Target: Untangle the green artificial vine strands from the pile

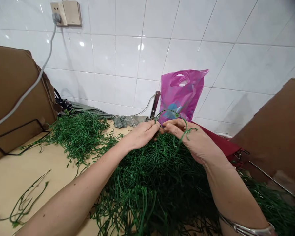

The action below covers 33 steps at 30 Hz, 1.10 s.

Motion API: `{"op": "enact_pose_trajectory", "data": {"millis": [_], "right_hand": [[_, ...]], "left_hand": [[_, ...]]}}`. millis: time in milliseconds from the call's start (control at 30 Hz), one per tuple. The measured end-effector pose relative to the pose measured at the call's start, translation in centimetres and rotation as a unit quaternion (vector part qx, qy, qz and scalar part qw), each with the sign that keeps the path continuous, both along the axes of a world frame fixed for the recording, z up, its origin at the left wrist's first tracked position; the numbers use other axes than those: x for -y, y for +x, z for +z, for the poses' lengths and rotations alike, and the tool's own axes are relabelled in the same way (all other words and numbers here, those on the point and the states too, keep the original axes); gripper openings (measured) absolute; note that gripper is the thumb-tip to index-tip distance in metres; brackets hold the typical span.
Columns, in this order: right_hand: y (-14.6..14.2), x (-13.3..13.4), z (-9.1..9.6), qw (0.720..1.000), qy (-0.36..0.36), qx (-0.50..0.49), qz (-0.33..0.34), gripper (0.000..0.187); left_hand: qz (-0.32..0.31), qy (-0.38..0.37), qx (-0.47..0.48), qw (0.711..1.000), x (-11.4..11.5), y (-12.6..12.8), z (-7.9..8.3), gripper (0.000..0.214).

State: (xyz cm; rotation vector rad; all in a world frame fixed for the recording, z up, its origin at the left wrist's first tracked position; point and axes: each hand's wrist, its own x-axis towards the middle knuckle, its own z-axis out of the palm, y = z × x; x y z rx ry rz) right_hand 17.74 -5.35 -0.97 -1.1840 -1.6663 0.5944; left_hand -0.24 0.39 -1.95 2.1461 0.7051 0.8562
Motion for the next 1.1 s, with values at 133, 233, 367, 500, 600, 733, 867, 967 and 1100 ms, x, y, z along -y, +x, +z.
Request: {"op": "enact_pose_trajectory", "data": {"millis": [133, 233, 367, 500, 600, 733, 867, 967, 1100], "right_hand": [[-0.1, -0.1, -0.3, 1.0, -0.004, 0.021, -0.022, 0.034], [-0.2, -0.4, -0.5, 1.0, -0.014, 0.015, -0.002, 0.037], [-0.4, -0.8, -0.6, 1.0, -0.023, 0.014, 0.01, 0.04], [-0.2, -1.1, -0.8, 0.999, -0.018, 0.03, -0.005, 0.034], [0.1, -1.2, -1.0, 0.999, -0.01, 0.04, -0.014, 0.028], [0.4, -1.2, -1.1, 0.998, -0.012, 0.059, -0.031, 0.024], [0.5, -1.3, -1.2, 0.995, -0.009, 0.091, -0.048, 0.017], [0.3, -1.4, -1.4, 0.99, 0.009, 0.121, -0.065, 0.013], [-0.2, -1.0, -1.5, 0.982, 0.045, 0.167, -0.082, 0.011]], "left_hand": [[0.016, 0.031, -0.021, 0.999, 0.0, 0.2, -0.1, 0.03], [0.029, 0.033, -0.008, 0.999, -0.2, 0.3, -0.4, 0.036], [0.017, 0.035, 0.002, 0.999, -0.3, 0.3, -0.6, 0.04], [-0.001, 0.018, -0.02, 1.0, 0.0, 0.2, -0.3, 0.042], [-0.003, 0.024, -0.044, 0.999, 0.3, 0.2, 0.0, 0.043], [0.027, 0.05, -0.068, 0.996, 0.6, 0.2, 0.1, 0.043], [0.045, 0.063, -0.079, 0.994, 0.7, 0.3, 0.1, 0.041], [0.059, 0.082, -0.077, 0.992, 0.9, 0.4, 0.1, 0.039], [0.071, 0.086, -0.07, 0.991, 0.9, 0.5, 0.0, 0.037]]}}
